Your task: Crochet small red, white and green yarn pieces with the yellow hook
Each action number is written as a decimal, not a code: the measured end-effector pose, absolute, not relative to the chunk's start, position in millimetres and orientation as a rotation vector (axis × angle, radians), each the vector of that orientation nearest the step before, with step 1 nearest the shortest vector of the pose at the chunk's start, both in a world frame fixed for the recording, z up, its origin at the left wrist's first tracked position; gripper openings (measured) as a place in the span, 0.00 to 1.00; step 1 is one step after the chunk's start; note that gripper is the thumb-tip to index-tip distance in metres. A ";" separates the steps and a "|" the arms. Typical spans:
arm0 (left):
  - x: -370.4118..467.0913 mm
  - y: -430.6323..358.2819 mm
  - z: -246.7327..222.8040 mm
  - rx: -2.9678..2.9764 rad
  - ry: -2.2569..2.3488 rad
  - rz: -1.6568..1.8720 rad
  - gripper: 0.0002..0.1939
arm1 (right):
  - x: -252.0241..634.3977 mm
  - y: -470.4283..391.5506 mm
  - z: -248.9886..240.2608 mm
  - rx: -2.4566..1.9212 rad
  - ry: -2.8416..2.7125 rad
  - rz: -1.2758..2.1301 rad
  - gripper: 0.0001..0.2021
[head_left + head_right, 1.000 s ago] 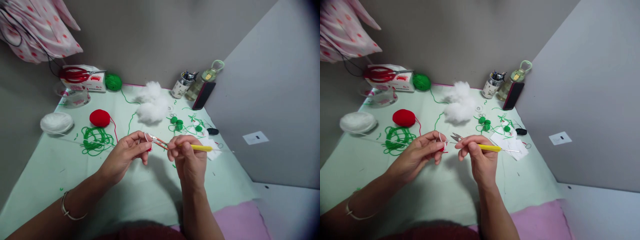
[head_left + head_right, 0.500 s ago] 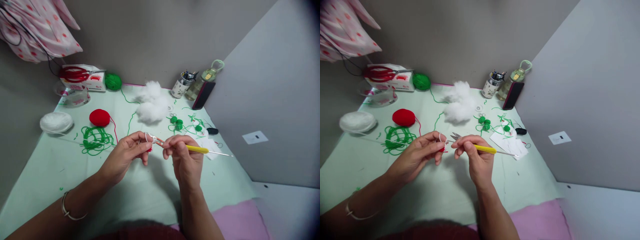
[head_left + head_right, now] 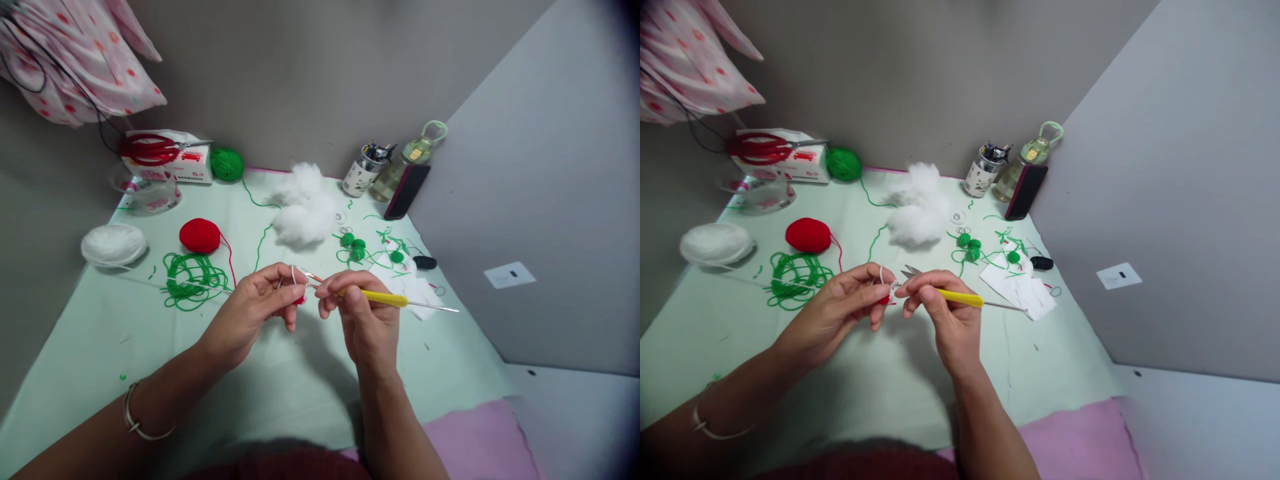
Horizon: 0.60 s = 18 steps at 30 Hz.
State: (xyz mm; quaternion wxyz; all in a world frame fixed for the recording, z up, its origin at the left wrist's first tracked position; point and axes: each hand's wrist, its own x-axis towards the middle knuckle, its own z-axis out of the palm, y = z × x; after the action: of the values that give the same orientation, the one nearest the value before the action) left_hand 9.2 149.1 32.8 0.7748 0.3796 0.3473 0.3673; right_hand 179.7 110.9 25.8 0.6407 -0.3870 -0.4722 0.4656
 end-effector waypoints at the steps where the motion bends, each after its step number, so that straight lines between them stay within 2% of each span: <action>1: 9.5 148.6 33.0 0.817 0.741 0.795 0.07 | 178.6 111.0 25.7 -0.880 -1.093 1.084 0.08; 4: 9.9 147.6 32.9 0.809 0.711 0.785 0.08 | 174.7 111.4 24.3 -0.889 -1.160 1.084 0.09; 9: 9.4 148.4 31.6 0.810 0.739 0.840 0.08 | 171.6 110.6 21.5 -1.000 -1.280 0.847 0.04; 12: 8.6 148.2 31.2 0.824 0.724 0.858 0.07 | 171.1 110.3 21.7 -0.995 -1.292 0.786 0.05; 18: 9.0 146.3 31.6 0.862 0.626 0.856 0.23 | 171.3 110.9 21.2 -0.957 -1.203 0.808 0.06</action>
State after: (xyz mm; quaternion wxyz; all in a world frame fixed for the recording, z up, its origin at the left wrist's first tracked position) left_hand 9.0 146.3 31.6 0.7755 0.3981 0.2892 0.3956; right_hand 171.3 110.9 21.2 0.6460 -0.4204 -0.5289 0.3552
